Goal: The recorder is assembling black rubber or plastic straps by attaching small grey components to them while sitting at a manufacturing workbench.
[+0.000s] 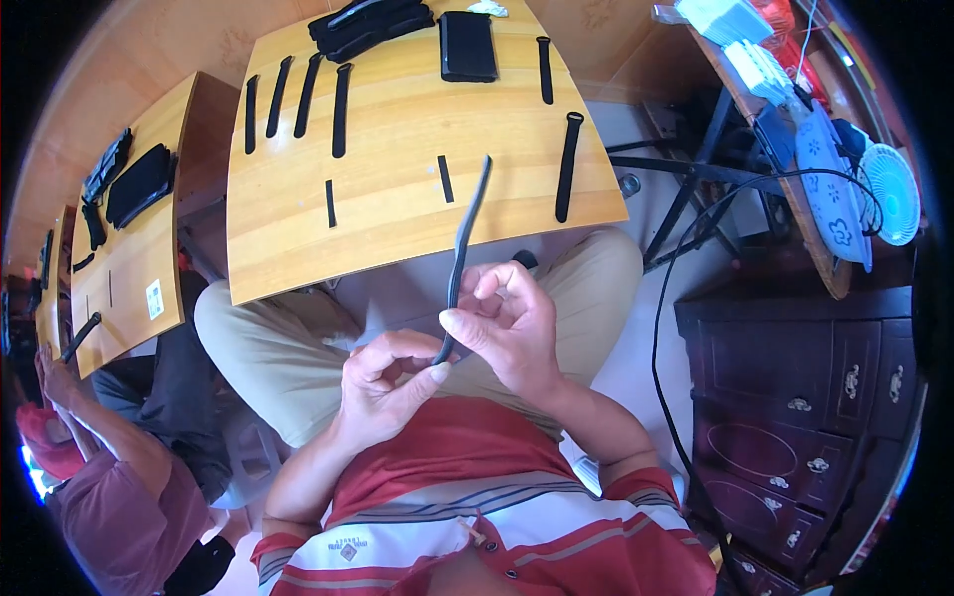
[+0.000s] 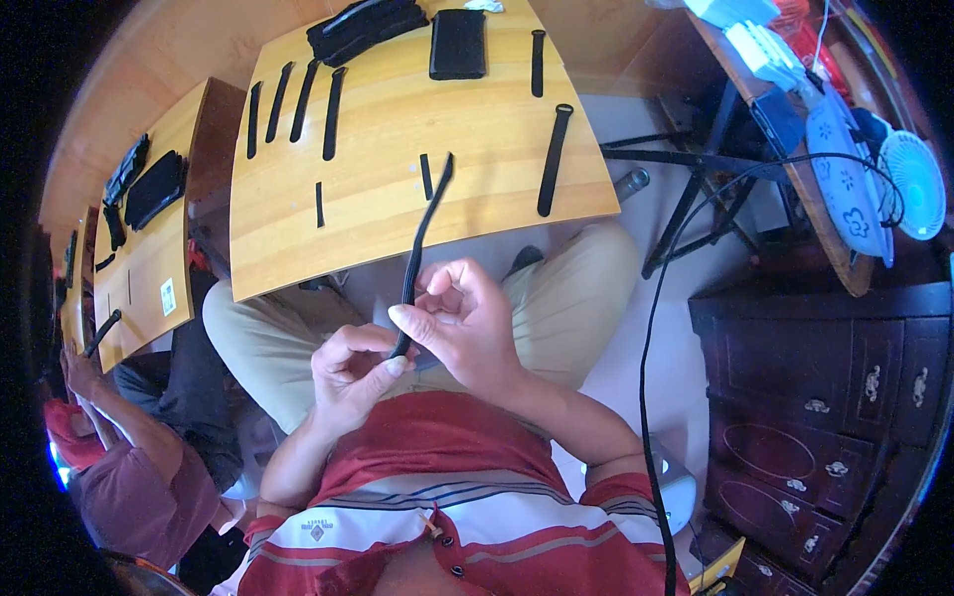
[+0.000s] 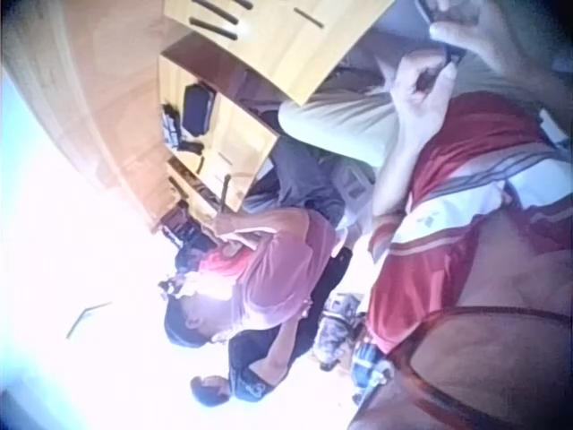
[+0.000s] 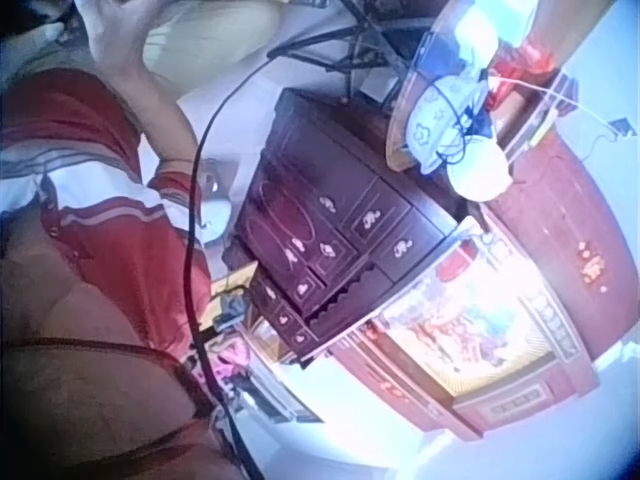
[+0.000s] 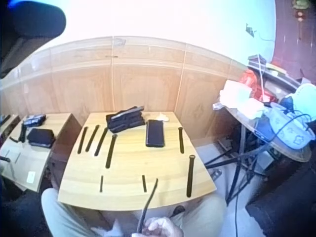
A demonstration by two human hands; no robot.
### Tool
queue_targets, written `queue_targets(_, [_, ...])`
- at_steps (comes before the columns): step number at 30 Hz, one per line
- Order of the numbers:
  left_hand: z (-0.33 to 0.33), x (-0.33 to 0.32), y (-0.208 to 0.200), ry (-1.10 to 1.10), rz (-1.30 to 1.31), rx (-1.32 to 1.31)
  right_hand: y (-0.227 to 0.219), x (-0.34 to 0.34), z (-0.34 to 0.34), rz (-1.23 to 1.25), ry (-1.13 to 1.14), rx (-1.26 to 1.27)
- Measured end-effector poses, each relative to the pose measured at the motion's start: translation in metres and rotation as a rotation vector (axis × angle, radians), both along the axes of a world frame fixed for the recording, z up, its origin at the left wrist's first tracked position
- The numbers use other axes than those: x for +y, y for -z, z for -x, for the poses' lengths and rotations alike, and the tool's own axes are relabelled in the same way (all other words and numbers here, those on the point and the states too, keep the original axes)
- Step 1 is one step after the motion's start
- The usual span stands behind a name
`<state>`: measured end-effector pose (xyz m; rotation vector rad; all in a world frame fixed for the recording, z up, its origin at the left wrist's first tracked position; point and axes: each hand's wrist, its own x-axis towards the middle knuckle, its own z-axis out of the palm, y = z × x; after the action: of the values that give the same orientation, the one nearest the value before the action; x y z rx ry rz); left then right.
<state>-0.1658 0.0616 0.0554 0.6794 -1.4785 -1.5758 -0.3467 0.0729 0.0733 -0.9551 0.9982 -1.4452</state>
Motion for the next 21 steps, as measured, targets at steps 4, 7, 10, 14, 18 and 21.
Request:
queue_targets(4, [0.001, 0.002, 0.003, 0.080, -0.142, 0.134, 0.001, -0.002, -0.002, 0.030, 0.031, 0.006])
queue_targets(7, [0.000, -0.001, 0.001, 0.114, -0.213, 0.180, 0.003, -0.001, -0.004, 0.096, 0.043, 0.049])
queue_targets(10, [0.002, -0.003, -0.004, 0.056, -0.224, 0.082, 0.004, -0.002, -0.006, 0.163, 0.065, 0.148])
queue_targets(14, [-0.001, -0.005, -0.007, 0.032, -0.296, 0.072, -0.004, -0.008, 0.004, 0.303, -0.093, 0.392])
queue_targets(18, [-0.003, -0.012, -0.010, 0.066, -0.387, 0.245, -0.009, -0.014, 0.014, 0.527, -0.182, 0.578])
queue_targets(21, [-0.007, -0.012, -0.010, 0.058, -0.406, 0.251, -0.012, -0.011, 0.012, 0.580, -0.192, 0.634])
